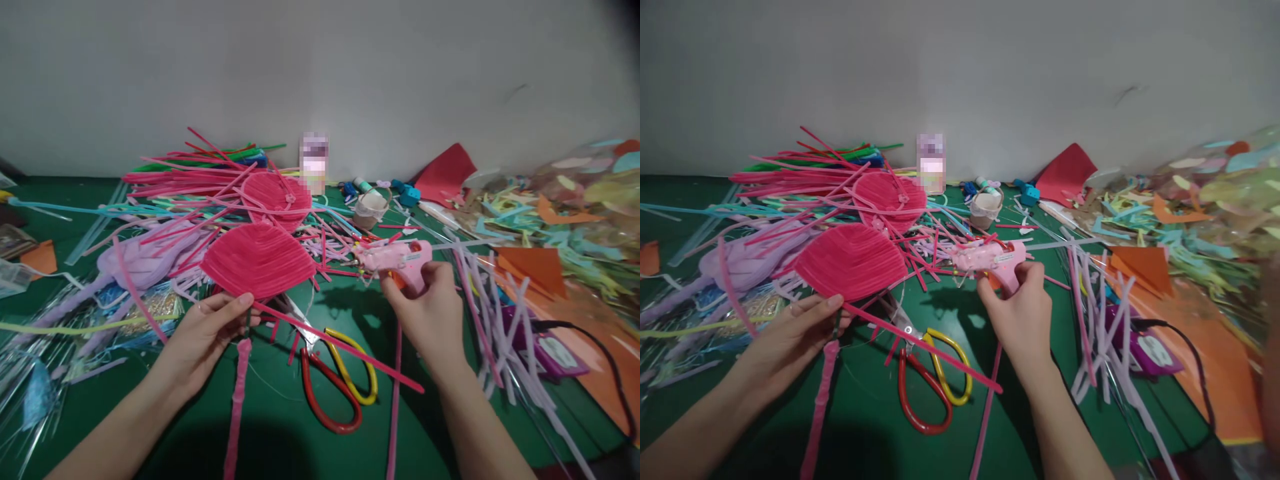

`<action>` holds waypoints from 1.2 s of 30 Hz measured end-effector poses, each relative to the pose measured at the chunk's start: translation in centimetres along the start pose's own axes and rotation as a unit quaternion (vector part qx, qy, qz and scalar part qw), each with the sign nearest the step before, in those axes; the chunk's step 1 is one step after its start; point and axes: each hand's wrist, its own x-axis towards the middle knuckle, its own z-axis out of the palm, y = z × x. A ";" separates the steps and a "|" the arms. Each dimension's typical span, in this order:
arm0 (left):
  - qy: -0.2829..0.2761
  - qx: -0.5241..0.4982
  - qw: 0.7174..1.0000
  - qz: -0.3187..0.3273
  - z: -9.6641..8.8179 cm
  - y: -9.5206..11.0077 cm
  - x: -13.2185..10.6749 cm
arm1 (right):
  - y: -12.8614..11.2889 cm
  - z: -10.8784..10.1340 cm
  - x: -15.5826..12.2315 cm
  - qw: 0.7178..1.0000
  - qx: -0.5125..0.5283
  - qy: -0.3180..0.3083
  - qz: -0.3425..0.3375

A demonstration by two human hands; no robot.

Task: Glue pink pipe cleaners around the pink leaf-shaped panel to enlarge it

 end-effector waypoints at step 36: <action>-0.018 0.011 1.000 0.009 -0.2 -0.4 0.0 | -1.0 0.5 -1.9 0.998 0.046 0.036 -0.026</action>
